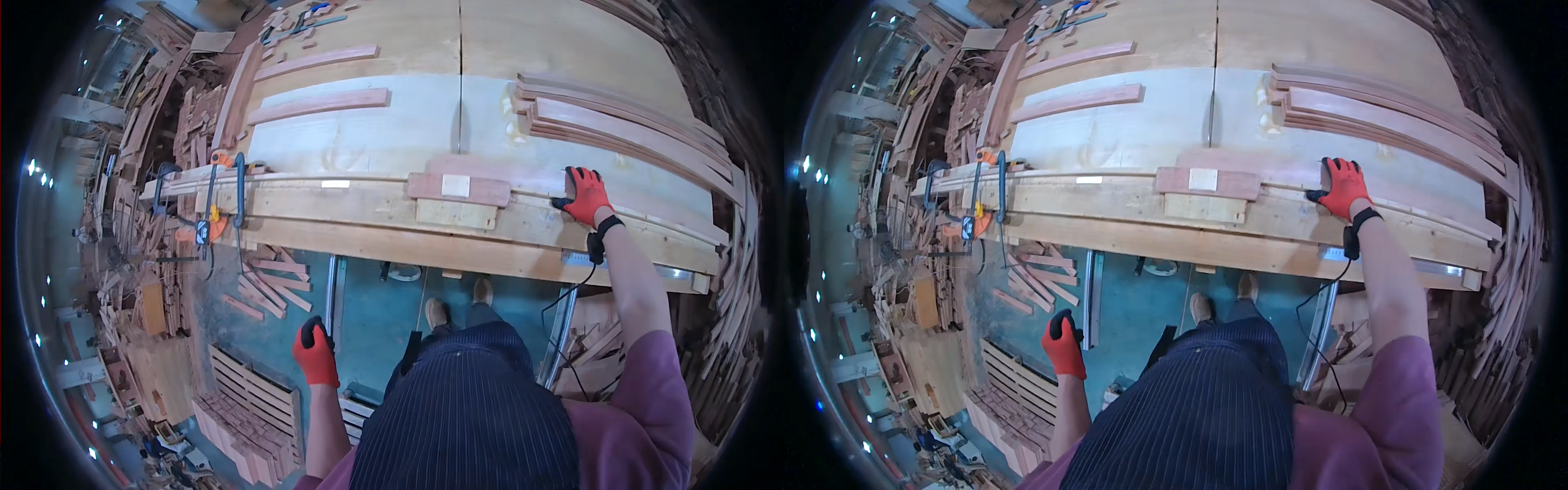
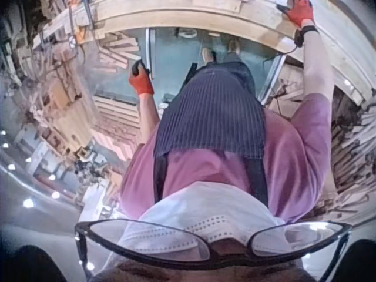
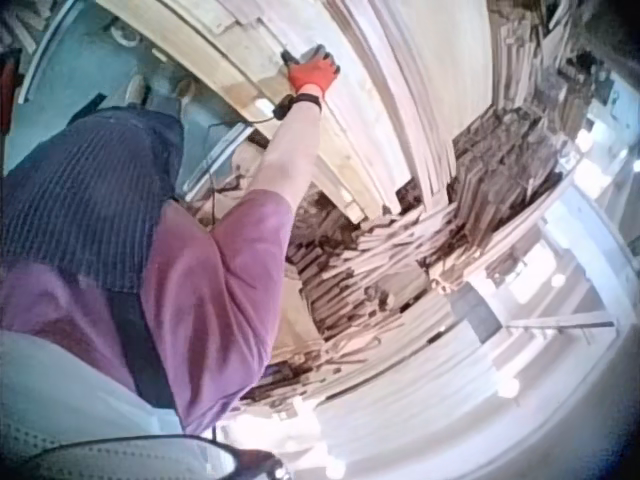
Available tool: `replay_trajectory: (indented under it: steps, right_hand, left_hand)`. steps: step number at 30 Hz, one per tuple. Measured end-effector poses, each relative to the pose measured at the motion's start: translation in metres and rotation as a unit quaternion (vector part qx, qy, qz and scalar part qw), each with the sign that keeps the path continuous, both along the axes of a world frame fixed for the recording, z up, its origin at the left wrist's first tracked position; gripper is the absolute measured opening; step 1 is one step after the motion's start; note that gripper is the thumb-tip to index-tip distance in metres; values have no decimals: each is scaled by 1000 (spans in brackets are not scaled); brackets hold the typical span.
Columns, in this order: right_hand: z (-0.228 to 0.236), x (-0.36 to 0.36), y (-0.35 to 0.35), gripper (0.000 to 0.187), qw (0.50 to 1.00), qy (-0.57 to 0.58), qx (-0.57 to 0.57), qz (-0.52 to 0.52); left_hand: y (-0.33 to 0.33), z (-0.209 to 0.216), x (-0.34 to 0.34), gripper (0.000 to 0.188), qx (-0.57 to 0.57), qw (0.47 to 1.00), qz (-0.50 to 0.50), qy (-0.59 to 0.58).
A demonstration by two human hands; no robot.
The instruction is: The recorder uses a table saw to cut thin wooden strips into smaller segments.
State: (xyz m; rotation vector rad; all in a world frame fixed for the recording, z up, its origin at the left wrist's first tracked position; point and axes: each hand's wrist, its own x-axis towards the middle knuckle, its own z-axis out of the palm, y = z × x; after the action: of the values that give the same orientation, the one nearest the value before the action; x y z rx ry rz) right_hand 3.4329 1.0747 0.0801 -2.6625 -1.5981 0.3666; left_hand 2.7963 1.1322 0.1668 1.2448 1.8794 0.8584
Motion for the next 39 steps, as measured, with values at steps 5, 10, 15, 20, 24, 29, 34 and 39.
replay_trajectory:
  steps: [5,10,15,20,24,29,34,39]
  right_hand:
    - [-8,-1,-2,96,1000,-6,9,-5]
    - [-11,-1,5,104,999,-6,-20,-39]
    - [-6,-6,11,105,998,-12,-35,-50]
    - [-4,-8,9,101,999,-9,-16,-45]
    - [1,-10,8,98,999,-12,-2,-40]
    - [4,-6,15,102,999,-6,-19,-34]
    - [12,9,18,89,999,25,-24,-21]
    - [14,48,15,58,996,74,-6,-38]
  left_hand:
    - [-83,-5,-60,19,-19,998,62,14]
    - [-149,-5,-107,17,-20,997,65,31]
    - [-169,7,-118,16,-23,996,73,37]
    - [-137,15,-89,20,-26,998,36,42]
    - [-64,22,-23,25,25,994,-86,68]
    - [60,-4,71,37,152,949,-248,124]
    - [174,-16,200,54,173,883,-385,205]
    - [239,-48,298,59,113,825,-518,196]
